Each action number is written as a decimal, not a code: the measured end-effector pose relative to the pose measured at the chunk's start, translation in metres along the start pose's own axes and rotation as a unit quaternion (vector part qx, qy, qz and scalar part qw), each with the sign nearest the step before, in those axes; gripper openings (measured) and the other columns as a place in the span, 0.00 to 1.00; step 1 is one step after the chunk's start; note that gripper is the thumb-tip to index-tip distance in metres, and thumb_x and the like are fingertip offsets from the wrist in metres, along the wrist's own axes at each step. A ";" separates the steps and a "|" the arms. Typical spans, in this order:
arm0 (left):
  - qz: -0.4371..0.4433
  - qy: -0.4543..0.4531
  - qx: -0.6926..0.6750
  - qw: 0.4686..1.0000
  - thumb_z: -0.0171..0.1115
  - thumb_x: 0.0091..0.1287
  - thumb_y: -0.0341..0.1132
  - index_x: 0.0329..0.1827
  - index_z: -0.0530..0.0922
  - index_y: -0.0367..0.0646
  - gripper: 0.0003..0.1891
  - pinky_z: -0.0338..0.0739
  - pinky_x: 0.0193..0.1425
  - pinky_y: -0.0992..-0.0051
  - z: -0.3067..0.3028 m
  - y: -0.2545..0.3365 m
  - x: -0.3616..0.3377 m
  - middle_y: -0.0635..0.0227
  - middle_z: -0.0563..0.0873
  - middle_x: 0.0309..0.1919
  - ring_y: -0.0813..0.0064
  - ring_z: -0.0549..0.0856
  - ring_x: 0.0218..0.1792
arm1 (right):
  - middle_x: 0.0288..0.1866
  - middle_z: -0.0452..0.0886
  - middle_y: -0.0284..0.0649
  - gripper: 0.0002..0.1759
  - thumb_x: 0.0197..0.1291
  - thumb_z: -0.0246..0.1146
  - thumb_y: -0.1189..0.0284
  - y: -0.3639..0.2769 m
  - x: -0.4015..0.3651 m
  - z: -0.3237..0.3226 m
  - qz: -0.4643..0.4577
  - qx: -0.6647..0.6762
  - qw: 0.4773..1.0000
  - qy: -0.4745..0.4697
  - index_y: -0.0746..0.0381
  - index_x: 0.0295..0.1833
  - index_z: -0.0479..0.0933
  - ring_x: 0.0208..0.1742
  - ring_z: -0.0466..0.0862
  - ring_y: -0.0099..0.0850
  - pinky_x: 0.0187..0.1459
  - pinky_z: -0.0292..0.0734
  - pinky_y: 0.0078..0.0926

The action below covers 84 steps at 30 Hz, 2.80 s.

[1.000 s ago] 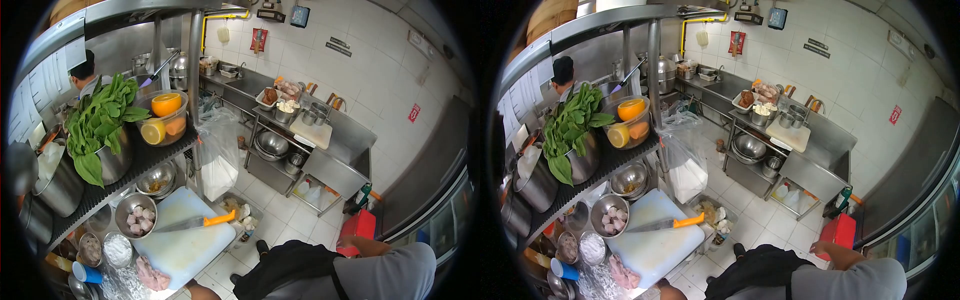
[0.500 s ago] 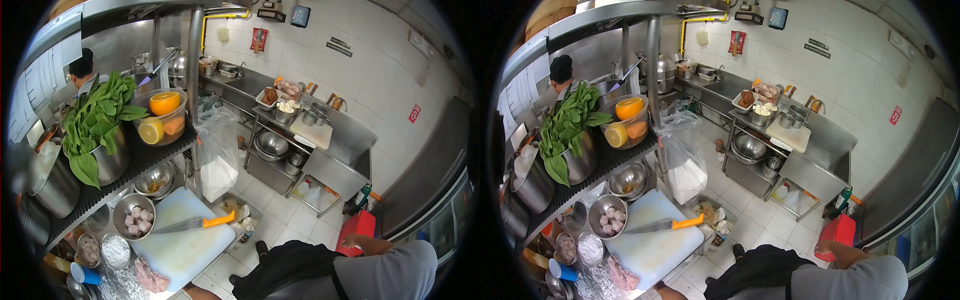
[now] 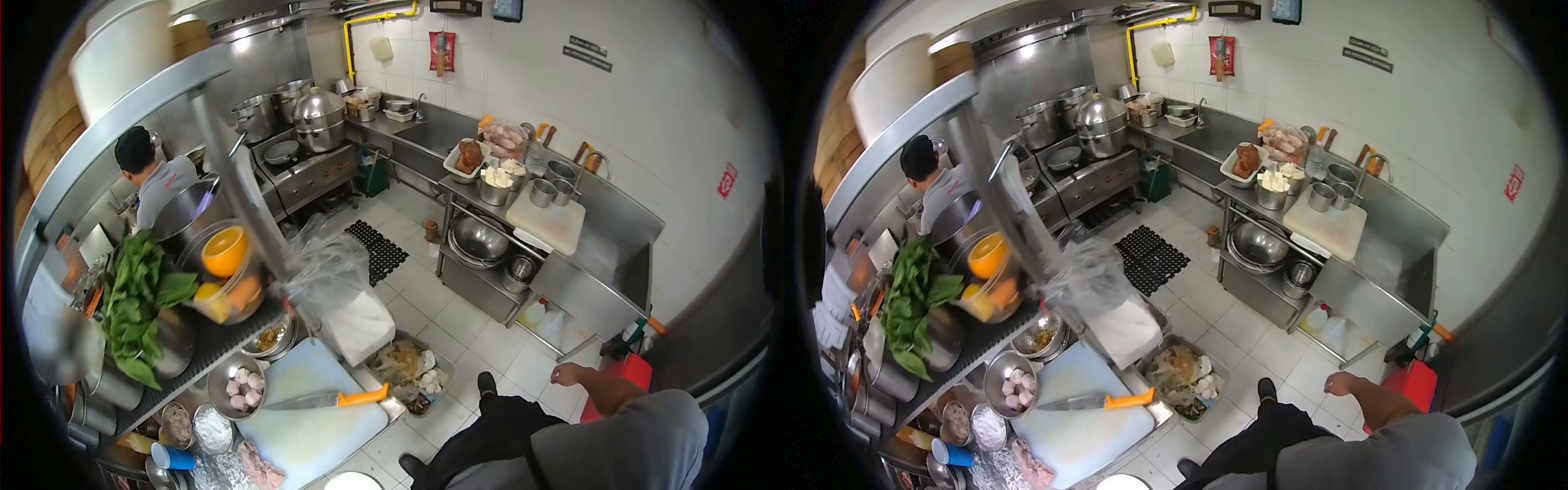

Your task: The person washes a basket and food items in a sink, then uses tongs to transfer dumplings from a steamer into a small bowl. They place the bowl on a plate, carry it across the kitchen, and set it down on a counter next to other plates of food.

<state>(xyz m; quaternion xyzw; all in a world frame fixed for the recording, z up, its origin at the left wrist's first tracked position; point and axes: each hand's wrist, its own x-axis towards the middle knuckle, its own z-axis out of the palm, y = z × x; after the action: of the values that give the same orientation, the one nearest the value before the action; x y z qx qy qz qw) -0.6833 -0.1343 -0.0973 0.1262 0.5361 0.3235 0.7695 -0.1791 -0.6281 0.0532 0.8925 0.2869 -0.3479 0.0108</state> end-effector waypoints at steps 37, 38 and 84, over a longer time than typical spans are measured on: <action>0.079 -0.292 0.081 0.950 0.49 0.73 0.51 0.70 0.66 0.37 0.30 0.69 0.68 0.63 0.859 0.021 0.074 0.58 0.77 0.64 0.63 0.77 0.63 | 0.59 0.77 0.52 0.34 0.54 0.65 0.80 -0.241 0.465 -0.575 -0.216 0.706 0.663 -0.126 0.70 0.67 0.64 0.58 0.80 0.43 0.60 0.77 0.39; 0.160 -0.371 0.103 0.909 0.48 0.74 0.53 0.71 0.66 0.38 0.31 0.71 0.66 0.63 0.897 0.045 0.081 0.58 0.78 0.63 0.64 0.78 0.61 | 0.59 0.77 0.53 0.34 0.54 0.65 0.80 -0.244 0.470 -0.617 -0.230 0.713 0.656 -0.092 0.71 0.68 0.63 0.58 0.80 0.44 0.60 0.77 0.40; 0.419 -0.068 0.839 0.339 0.64 0.49 0.39 0.48 0.85 0.41 0.22 0.78 0.60 0.62 1.881 0.584 0.734 0.49 0.85 0.50 0.52 0.83 0.55 | 0.33 0.83 0.59 0.23 0.61 0.63 0.59 -0.302 1.170 -1.034 0.135 0.269 0.863 0.405 0.72 0.34 0.79 0.39 0.84 0.53 0.43 0.76 0.46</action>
<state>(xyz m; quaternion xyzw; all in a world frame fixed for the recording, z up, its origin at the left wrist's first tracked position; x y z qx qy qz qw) 0.9691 1.0602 0.4134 0.9354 0.3483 -0.0262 0.0554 0.9934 0.4412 0.1569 0.9530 0.0385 -0.0147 -0.3000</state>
